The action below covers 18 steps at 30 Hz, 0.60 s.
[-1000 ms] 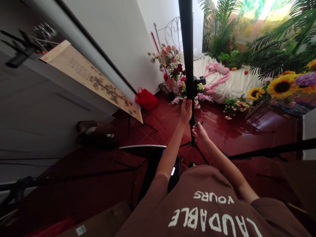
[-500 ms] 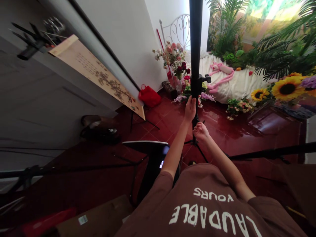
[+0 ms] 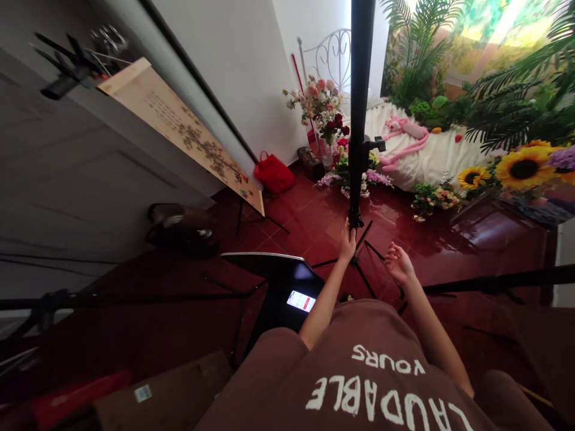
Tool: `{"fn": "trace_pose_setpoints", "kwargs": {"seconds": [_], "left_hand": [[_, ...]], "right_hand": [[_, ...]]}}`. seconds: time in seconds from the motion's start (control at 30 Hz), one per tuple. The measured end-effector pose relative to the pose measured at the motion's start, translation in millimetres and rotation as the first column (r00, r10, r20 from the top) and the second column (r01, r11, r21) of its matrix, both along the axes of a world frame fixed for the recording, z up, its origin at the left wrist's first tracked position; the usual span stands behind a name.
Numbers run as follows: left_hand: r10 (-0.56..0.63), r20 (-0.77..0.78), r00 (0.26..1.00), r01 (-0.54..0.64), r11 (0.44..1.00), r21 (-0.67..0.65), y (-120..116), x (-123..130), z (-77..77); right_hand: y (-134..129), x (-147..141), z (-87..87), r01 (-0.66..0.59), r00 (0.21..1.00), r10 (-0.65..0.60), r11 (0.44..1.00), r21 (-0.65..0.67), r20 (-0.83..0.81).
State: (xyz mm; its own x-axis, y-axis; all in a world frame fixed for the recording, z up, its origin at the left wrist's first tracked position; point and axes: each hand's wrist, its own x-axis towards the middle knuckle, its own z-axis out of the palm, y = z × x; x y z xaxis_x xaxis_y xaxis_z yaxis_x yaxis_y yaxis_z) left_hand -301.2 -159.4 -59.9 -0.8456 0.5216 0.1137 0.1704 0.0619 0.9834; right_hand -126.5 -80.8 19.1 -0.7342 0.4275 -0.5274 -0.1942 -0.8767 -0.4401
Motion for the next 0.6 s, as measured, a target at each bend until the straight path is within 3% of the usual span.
{"fn": "trace_pose_setpoints", "kwargs": {"seconds": [0.13, 0.23, 0.33, 0.43, 0.6], "left_hand": [[-0.089, 0.231, 0.969, 0.134, 0.973, -0.188, -7.7, 40.8, -43.9], [-0.192, 0.274, 0.942, 0.253, 0.946, -0.205, 1.8, 67.4, -54.7], [-0.324, 0.238, 0.916, 0.369, 0.913, -0.176, 19.7, 89.9, -46.2], [-0.479, 0.181, 0.859, 0.504, 0.853, -0.134, 40.2, 116.8, -25.4], [-0.764, 0.096, 0.638, 0.77, 0.637, -0.044, 75.2, 174.6, 13.9]], "right_hand": [[8.3, 48.5, -22.6, 0.119, 0.989, -0.119, 0.993, 0.005, 0.087], [13.2, 83.3, -40.3, 0.2, 0.963, -0.211, 0.977, 0.081, 0.168], [18.2, 113.7, -49.7, 0.278, 0.927, -0.303, 0.951, 0.138, 0.221], [25.2, 138.4, -47.7, 0.378, 0.876, -0.409, 0.912, 0.162, 0.256], [38.7, 175.2, -32.4, 0.552, 0.756, -0.601, 0.798, 0.242, 0.259]]}}
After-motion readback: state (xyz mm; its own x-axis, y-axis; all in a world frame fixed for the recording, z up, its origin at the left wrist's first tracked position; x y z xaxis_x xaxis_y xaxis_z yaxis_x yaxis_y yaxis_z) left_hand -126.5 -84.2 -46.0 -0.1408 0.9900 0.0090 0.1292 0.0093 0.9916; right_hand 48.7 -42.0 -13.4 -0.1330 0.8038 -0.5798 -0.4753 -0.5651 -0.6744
